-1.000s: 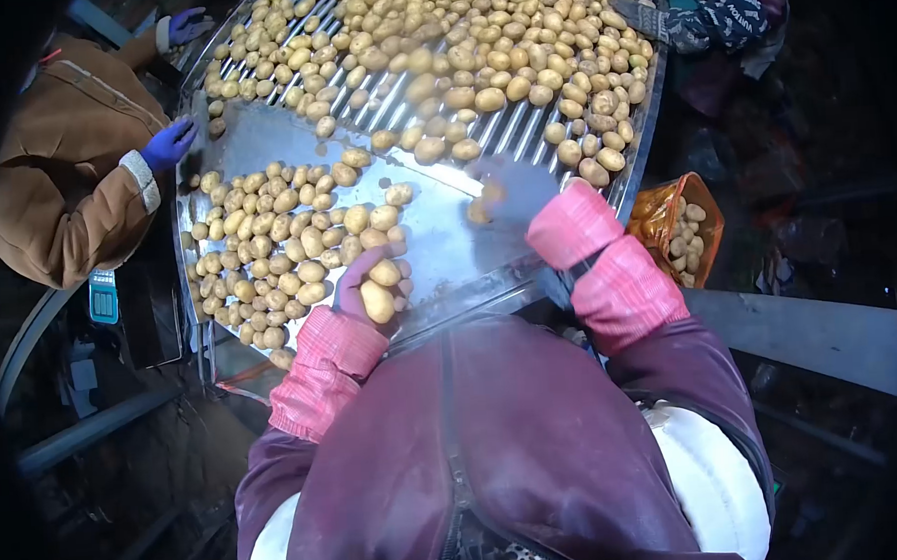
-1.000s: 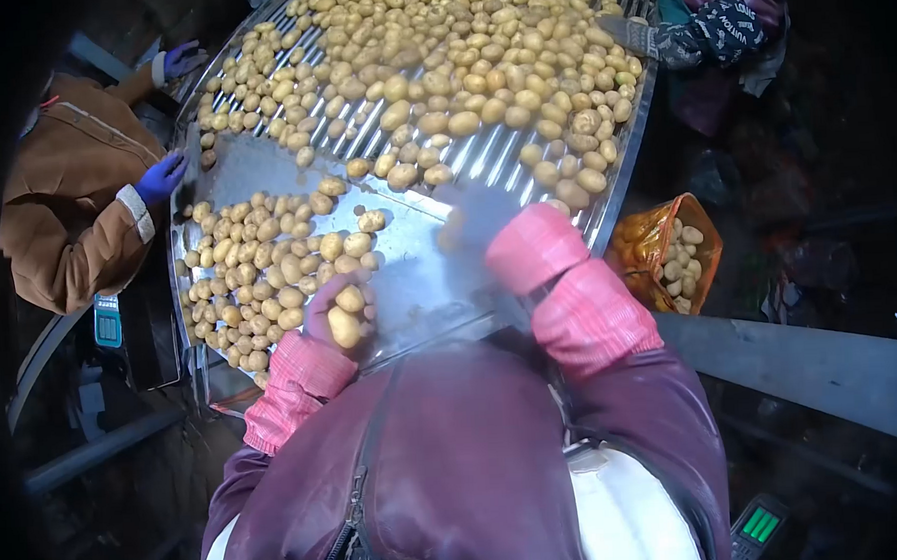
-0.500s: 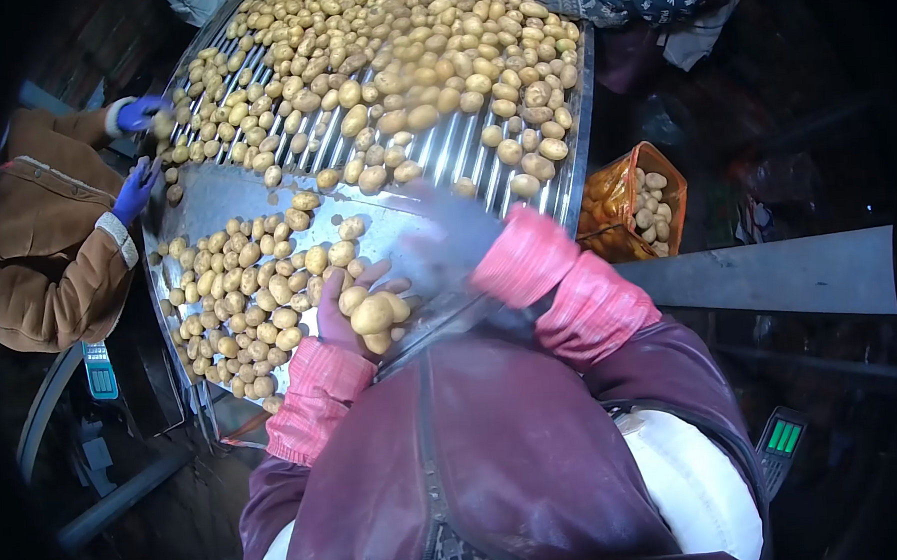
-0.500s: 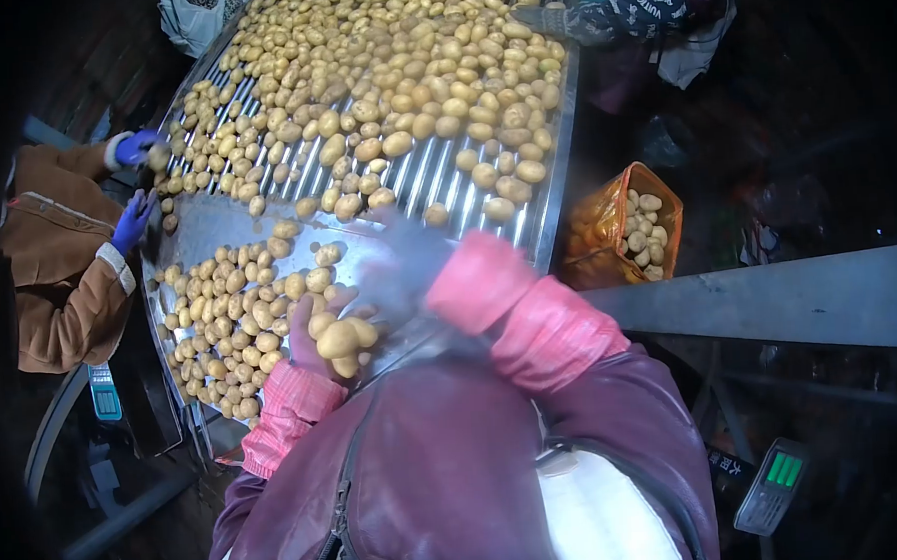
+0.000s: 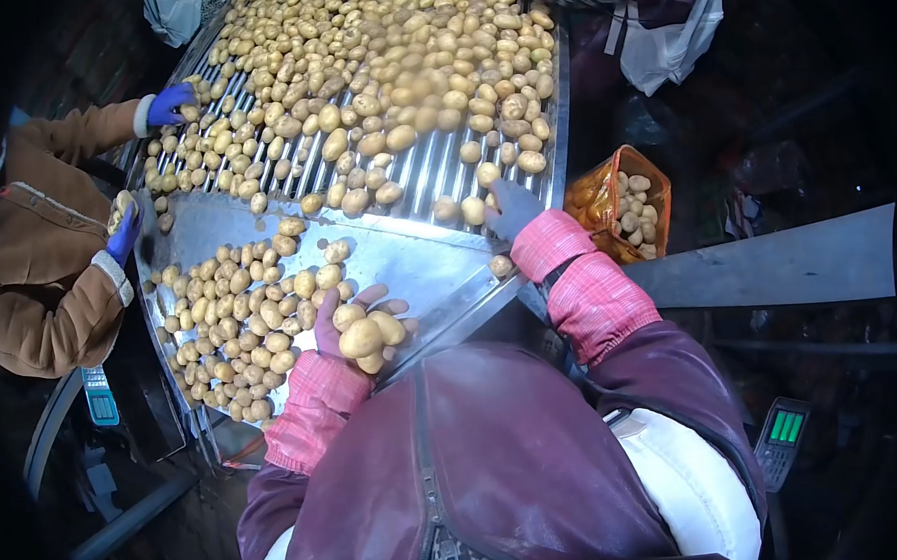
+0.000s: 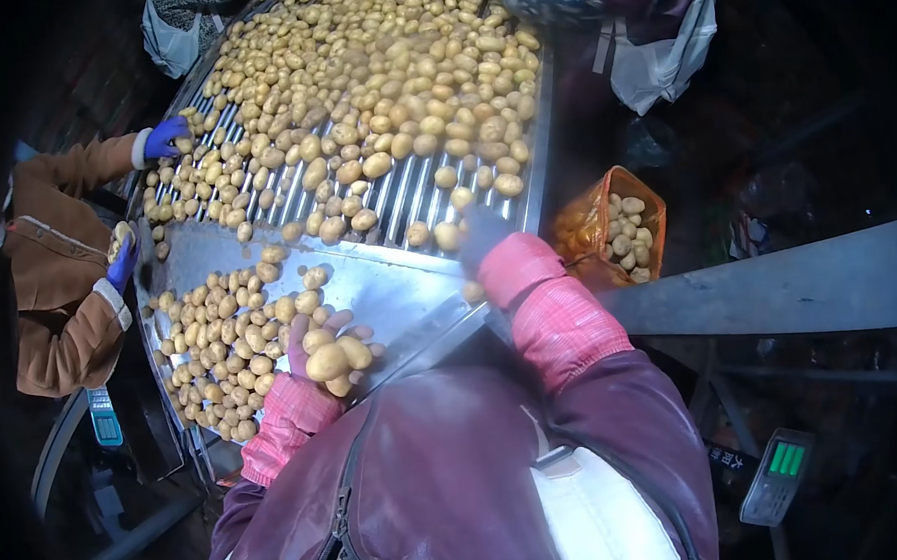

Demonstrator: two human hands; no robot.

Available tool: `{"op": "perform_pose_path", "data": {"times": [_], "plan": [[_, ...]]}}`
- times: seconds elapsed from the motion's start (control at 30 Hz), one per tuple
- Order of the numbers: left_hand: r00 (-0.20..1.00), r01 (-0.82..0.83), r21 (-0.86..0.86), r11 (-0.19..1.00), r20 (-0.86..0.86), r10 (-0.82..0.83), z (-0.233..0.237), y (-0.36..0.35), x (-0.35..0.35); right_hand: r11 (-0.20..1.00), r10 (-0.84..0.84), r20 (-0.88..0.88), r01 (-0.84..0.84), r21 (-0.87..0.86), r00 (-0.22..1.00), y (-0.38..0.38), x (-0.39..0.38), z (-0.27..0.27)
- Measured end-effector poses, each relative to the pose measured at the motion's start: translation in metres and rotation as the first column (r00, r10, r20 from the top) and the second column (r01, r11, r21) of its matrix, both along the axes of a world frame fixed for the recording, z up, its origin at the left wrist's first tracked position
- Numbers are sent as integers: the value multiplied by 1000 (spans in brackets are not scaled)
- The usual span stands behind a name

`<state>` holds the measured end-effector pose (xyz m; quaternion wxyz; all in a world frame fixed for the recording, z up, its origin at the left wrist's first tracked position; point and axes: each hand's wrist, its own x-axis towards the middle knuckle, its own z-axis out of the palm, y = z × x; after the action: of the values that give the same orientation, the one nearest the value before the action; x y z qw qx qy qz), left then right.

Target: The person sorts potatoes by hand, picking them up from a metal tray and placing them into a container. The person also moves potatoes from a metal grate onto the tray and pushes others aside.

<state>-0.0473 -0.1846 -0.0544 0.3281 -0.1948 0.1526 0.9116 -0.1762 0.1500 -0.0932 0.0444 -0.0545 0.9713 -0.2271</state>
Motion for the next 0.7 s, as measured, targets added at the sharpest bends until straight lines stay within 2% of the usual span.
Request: {"op": "perform_pose_path", "data": {"times": [0.03, 0.07, 0.13, 0.17, 0.23, 0.27, 0.33, 0.43, 0.47, 0.5, 0.53, 0.57, 0.67, 0.7], "plan": [[1000, -6, 21, 1000, 15, 6, -3, 1, -1, 999, -7, 101, 4, 31, 995, -14, 8, 30], [999, -12, 39, 999, 30, 10, -5, 1, -1, 991, -5, 138, 24, -134, 990, -16, 14, 28], [1000, -20, 71, 997, -2, 21, -4, 2, -2, 890, 20, 207, 77, -450, 978, -25, 22, 32], [999, -29, 85, 996, -15, 30, -4, 2, -2, 642, -32, 397, 323, -695, 917, -28, 27, 44], [998, -52, 57, 997, -18, 53, -6, 0, 0, 317, -35, 232, 231, -920, 972, -11, 20, 30], [997, -66, 44, 997, -23, 67, -7, -2, 0, 136, -60, 149, 156, -978, 987, 0, 13, 24], [997, -71, 45, 996, 17, 70, -5, -3, 0, 221, -225, 182, 231, -947, 957, 13, 2, 45], [998, -64, 69, 996, -2, 64, -8, 0, -2, 485, -275, 363, 455, -747, 890, 37, -45, 43], [998, -57, 78, 995, -19, 59, -10, 0, -2, 735, -217, 196, 292, -612, 956, 37, -49, 27], [999, -48, 56, 997, -8, 48, -9, 1, -3, 910, -104, 46, 113, -398, 994, 34, -54, 2], [999, -41, 34, 999, 5, 41, -9, 2, -4, 990, 53, -68, -62, -129, 996, 14, -53, 12], [999, -39, 10, 999, 23, 39, -8, 2, -2, 974, 56, 52, -66, 217, 997, -1, -44, 24], [999, -25, -22, 999, 24, 26, -2, 0, -2, 998, 24, 139, -31, 53, 990, -7, -46, 20], [1000, -15, 7, 1000, 19, 15, 2, -1, -3, 998, 59, 45, -58, -37, 997, -9, -39, 15]]}}
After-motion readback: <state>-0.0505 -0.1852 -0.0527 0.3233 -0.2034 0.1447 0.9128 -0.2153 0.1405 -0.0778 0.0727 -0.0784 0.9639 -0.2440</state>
